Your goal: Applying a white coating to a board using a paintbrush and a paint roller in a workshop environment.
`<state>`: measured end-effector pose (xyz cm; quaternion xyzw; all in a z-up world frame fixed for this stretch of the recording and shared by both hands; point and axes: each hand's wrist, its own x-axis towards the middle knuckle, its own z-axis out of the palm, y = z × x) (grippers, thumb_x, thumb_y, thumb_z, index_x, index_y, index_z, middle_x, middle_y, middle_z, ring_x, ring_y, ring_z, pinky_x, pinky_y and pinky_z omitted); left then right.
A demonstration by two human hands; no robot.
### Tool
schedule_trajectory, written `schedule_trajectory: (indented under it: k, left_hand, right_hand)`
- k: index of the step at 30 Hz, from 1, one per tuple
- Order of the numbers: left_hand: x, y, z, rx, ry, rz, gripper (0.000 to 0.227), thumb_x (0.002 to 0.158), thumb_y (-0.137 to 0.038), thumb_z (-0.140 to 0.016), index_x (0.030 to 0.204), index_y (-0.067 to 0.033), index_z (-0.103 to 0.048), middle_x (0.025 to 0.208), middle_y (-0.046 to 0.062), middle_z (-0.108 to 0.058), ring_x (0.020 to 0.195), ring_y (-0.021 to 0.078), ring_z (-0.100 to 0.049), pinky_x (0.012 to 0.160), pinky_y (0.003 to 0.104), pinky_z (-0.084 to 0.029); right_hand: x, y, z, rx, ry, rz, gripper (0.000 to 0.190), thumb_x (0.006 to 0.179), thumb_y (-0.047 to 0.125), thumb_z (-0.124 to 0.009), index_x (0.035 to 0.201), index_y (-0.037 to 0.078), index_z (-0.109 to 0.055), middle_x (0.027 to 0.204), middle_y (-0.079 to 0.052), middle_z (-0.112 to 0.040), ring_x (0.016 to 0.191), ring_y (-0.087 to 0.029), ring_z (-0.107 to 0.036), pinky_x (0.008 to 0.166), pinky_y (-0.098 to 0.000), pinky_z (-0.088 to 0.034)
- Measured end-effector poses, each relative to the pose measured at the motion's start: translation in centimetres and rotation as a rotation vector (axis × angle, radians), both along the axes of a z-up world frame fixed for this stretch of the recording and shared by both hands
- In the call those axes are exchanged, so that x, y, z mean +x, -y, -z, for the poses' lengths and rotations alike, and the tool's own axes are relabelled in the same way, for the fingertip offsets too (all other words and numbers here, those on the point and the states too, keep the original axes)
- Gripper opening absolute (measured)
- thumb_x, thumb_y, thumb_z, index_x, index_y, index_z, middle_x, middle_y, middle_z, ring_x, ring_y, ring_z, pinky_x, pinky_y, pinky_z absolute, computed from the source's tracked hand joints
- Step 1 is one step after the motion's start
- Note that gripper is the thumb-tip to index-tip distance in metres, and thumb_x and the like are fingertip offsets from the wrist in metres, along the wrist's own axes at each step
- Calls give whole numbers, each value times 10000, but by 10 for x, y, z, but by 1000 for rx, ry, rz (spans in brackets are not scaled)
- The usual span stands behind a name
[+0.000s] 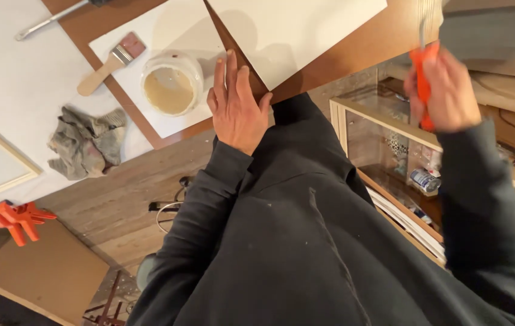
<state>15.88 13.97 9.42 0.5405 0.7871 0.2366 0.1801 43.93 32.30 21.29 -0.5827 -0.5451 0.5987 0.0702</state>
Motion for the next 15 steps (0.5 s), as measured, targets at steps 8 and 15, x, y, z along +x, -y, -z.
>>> schedule_trajectory:
  k: [8,15]
  left_hand:
    - [9,-9,0,27,47,-54,846,855,-231,-880,1475,-40,-338,1628,197,-382,1549,389,-275,1148,599,-278]
    - [9,-7,10,75,93,-69,947,863,-207,-894,1531,-57,-240,1639,111,-407,1555,352,-303,1180,600,-220]
  right_hand:
    - [11,-70,118,371,240,-244,221,1151,207,-430,1090,27,-542,805,-88,-590,620,-205,-530,589,-331,-434]
    - [36,-96,198,762,459,-493,274,1133,66,-484,883,-6,-569,749,-165,-626,666,-328,-598,679,-425,-479]
